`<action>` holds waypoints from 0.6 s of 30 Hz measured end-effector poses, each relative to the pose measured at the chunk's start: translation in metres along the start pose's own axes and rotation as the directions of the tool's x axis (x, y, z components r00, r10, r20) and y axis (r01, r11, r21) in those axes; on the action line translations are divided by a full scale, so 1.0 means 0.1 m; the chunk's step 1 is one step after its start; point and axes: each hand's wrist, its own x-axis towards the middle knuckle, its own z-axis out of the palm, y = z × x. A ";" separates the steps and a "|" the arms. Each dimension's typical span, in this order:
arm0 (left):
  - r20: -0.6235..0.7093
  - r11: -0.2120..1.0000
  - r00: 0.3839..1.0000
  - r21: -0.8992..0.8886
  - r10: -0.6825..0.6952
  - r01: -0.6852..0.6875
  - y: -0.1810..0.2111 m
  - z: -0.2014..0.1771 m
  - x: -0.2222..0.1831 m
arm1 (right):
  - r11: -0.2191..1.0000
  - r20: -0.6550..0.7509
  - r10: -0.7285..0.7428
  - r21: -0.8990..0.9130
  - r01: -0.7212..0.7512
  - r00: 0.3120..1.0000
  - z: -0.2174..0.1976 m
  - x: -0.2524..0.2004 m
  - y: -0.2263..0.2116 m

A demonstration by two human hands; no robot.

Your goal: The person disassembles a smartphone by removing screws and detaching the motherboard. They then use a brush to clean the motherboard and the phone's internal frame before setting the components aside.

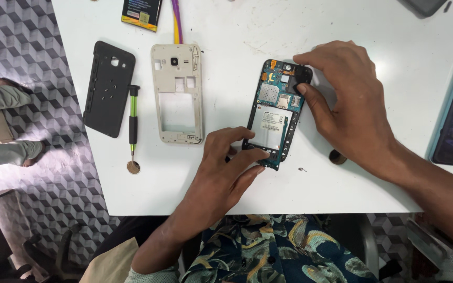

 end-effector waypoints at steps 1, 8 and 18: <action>-0.002 1.000 1.000 0.008 0.008 -0.008 0.00 0.00 0.00 | 1.000 -0.001 0.000 -0.001 0.000 1.000 0.00 0.00 0.00; -0.014 0.997 0.998 0.052 0.064 -0.064 0.01 0.03 0.00 | 1.000 0.001 0.016 -0.014 -0.016 1.000 -0.02 0.03 -0.06; 0.035 0.982 0.994 0.153 0.104 -0.108 0.02 0.02 0.01 | 1.000 -0.025 -0.023 -0.011 0.022 0.999 -0.04 0.10 -0.13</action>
